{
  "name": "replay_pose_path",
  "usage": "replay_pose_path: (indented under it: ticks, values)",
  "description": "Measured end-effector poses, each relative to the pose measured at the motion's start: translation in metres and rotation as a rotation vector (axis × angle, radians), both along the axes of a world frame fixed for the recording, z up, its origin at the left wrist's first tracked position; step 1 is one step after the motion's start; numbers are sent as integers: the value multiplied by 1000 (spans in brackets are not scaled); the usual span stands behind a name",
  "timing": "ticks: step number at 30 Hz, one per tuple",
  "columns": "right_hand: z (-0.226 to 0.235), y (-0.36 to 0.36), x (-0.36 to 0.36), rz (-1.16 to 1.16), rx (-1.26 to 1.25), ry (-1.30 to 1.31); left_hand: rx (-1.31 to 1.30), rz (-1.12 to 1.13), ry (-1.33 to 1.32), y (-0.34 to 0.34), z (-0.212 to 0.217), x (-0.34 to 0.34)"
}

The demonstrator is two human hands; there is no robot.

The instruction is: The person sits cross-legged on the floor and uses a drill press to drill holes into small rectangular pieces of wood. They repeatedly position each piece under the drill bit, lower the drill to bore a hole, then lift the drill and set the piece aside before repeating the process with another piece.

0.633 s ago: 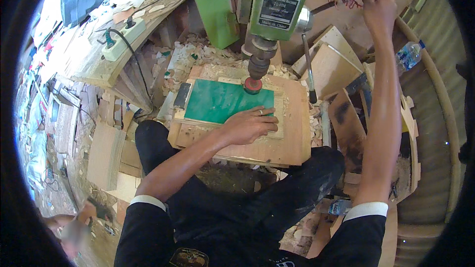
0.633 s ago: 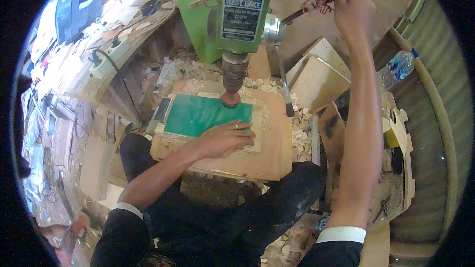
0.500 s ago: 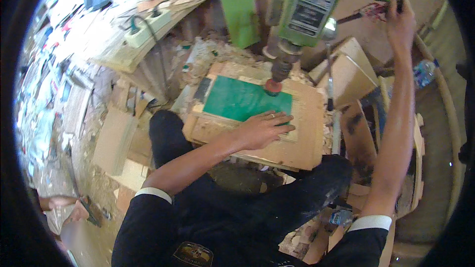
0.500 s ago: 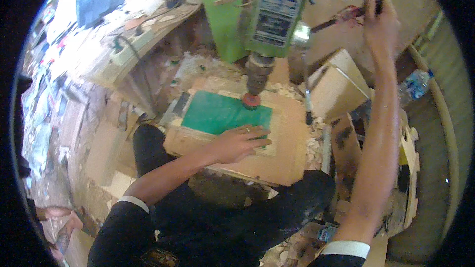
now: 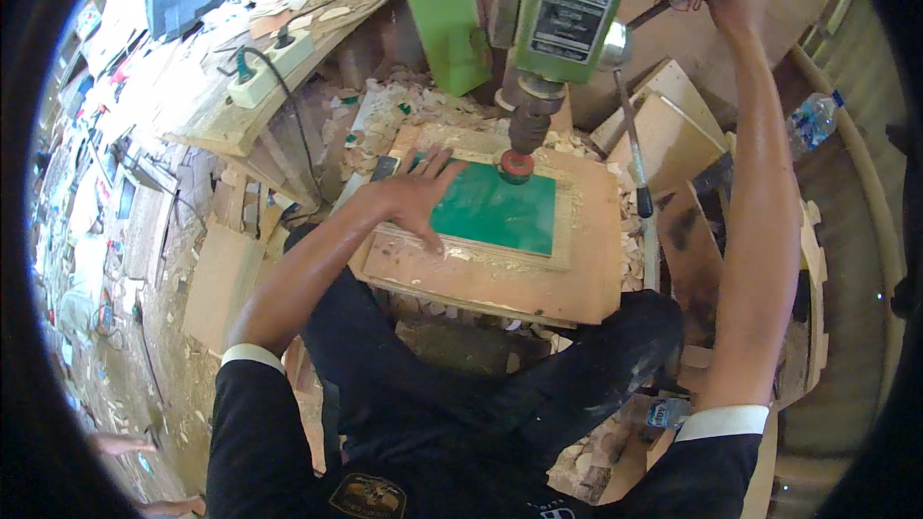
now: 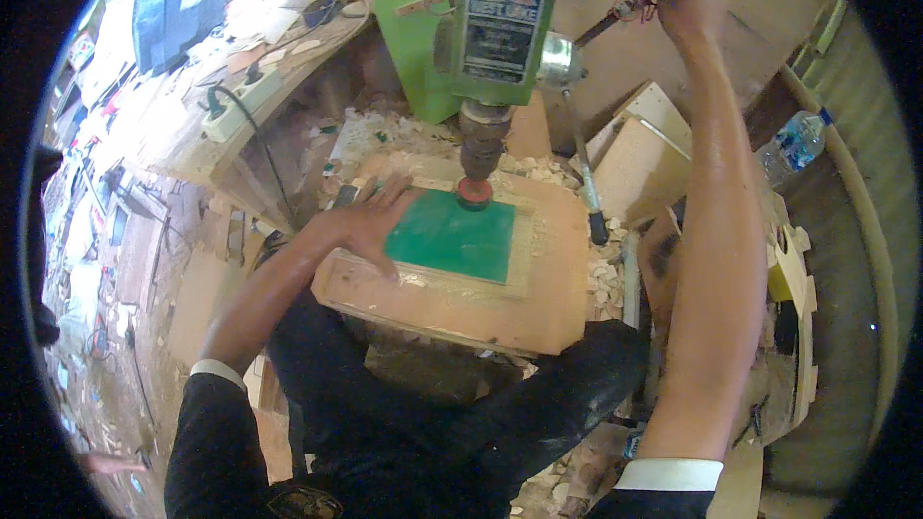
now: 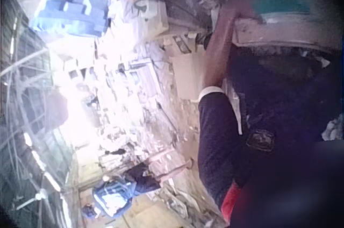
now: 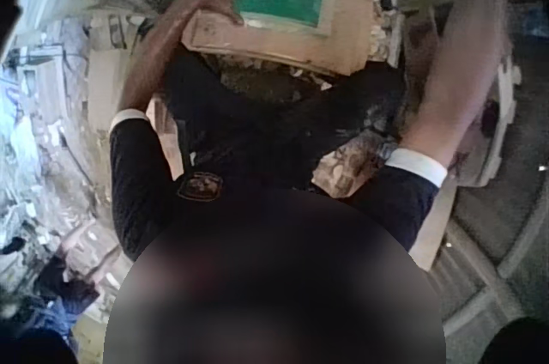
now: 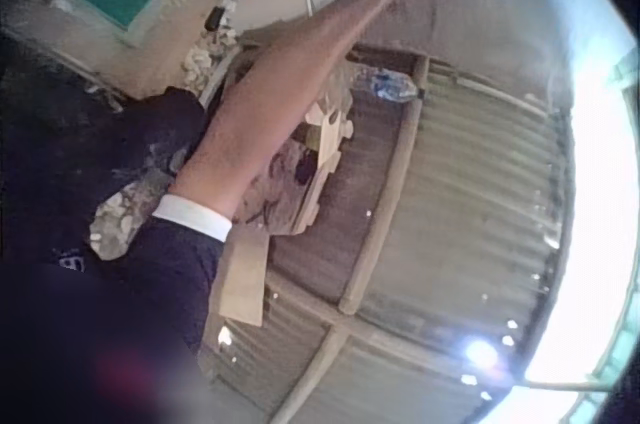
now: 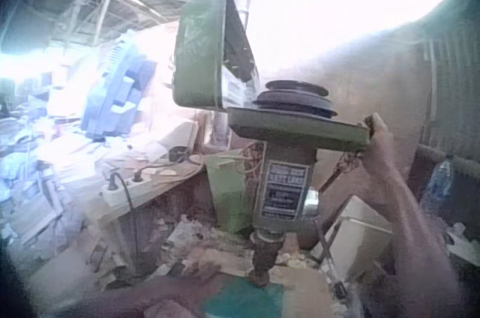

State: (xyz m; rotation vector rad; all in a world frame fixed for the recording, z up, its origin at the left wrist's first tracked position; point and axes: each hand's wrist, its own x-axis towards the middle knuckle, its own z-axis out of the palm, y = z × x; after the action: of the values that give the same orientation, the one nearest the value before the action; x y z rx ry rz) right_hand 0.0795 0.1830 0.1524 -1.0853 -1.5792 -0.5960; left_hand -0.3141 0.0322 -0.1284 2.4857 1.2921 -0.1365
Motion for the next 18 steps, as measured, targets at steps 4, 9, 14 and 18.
replay_pose_path:
  ticks: [4, 9, 14, 18]
  values:
    - [-7, -14, -10, 33, 19, 79, -34, 29, -29, 3, -1, -2]
    - [-6, -27, -21, 73, -50, 124, 4, 43, -7, -1, -6, -1]
    - [-3, -24, -14, 71, -72, 152, -41, 34, -28, 4, -6, -1]
    - [-6, -10, -8, 36, -2, 134, 73, 38, -52, -16, 5, 5]
